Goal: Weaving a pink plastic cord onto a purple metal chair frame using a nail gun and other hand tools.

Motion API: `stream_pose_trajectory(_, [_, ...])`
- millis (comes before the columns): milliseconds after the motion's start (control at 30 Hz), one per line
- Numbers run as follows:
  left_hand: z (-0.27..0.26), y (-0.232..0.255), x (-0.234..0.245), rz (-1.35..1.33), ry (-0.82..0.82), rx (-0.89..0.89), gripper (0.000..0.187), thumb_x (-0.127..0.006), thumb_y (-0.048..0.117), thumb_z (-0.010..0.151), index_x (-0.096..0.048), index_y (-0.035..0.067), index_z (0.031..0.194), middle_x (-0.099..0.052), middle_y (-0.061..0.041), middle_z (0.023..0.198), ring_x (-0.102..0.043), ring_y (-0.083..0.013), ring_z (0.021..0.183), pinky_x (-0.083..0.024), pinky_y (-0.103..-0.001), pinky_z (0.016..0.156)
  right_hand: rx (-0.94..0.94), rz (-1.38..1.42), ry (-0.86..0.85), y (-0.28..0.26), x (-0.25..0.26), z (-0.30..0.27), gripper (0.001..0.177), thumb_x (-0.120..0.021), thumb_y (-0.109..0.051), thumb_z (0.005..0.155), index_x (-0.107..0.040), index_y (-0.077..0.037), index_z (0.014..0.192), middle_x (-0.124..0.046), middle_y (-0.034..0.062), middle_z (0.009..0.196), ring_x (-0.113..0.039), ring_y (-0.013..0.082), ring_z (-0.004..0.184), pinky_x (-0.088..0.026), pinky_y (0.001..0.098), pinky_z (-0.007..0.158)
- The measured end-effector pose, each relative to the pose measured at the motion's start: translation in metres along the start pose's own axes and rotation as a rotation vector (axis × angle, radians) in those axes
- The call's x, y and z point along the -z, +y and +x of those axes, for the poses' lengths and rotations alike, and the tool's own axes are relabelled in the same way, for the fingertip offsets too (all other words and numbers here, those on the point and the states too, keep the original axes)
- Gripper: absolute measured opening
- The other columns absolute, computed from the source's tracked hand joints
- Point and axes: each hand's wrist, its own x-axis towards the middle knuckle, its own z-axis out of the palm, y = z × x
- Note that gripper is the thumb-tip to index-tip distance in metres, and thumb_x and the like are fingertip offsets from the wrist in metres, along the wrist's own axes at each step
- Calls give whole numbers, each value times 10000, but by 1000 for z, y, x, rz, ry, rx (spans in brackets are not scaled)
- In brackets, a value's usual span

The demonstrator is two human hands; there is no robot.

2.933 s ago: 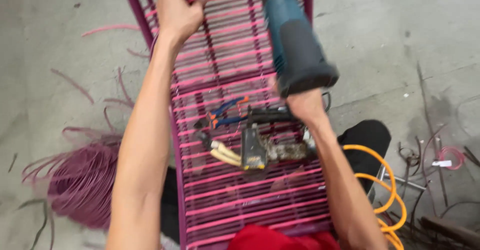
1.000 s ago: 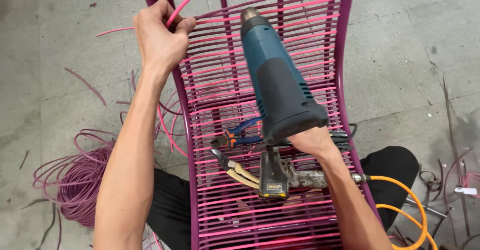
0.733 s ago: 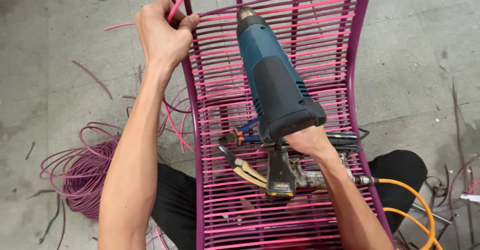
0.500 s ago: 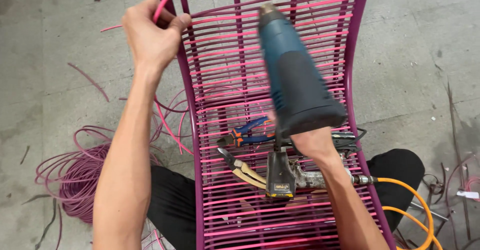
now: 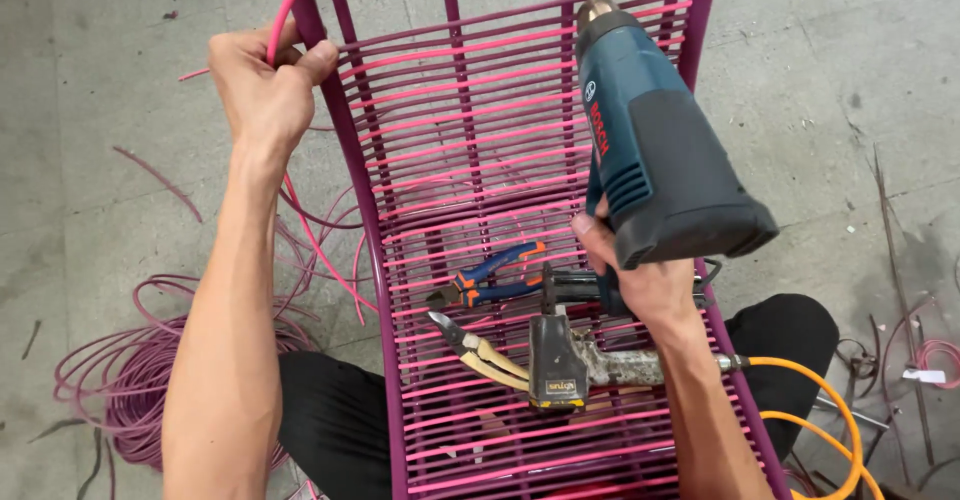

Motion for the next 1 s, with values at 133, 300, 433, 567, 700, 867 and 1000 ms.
stream_pose_trajectory(133, [1,0,2,-15,-56,28,138,-815,7,917,-705,-17,838,-544,76,656,-441,-18,623,-346,-257,543,20,-198,24,3,0,-2,221,-747,23,932,-543,-48,978,-508,41,667,-496,139,520,-403,300,481])
stream_pose_trajectory(300, [3,-11,5,-38,-92,14,188,-804,-13,925,-655,-12,811,-512,78,675,-411,-28,629,-297,-273,547,5,51,131,-7,6,-1,243,-733,37,905,-543,-45,1033,-563,37,738,-541,140,560,-441,305,510])
stream_pose_trajectory(433, [3,-5,7,-44,-110,20,191,-789,-15,920,-651,40,800,-502,89,648,-398,-20,613,-293,-265,540,-2,59,153,-9,13,1,233,-731,46,911,-560,-31,1050,-588,58,751,-576,161,580,-480,324,554])
stream_pose_trajectory(567, [5,-20,5,-49,-104,25,317,-795,-27,917,-549,41,729,-454,85,660,-367,-32,626,-266,-284,548,-40,114,42,1,2,-1,253,-731,51,903,-557,-38,1062,-577,50,735,-562,155,581,-452,320,535])
stream_pose_trajectory(700, [8,-29,5,-27,-80,-44,385,-821,-4,898,-501,42,688,-474,83,644,-401,-33,619,-295,-289,532,137,-262,-65,6,-27,-3,202,-796,-24,860,-603,-56,910,-570,19,679,-541,139,559,-440,306,521])
stream_pose_trajectory(867, [10,-35,3,-25,-84,-55,396,-826,47,895,-497,26,676,-455,71,622,-398,-44,602,-284,-313,518,64,-283,-186,12,-62,-10,201,-814,-113,863,-643,-43,785,-607,-2,662,-576,116,563,-473,307,513])
stream_pose_trajectory(1000, [9,-31,4,-31,-83,-78,343,-819,79,888,-582,9,650,-500,62,558,-429,-39,548,-321,-306,491,94,-245,-207,17,-78,-11,178,-819,-143,870,-683,-29,879,-650,2,722,-615,118,618,-524,320,565])
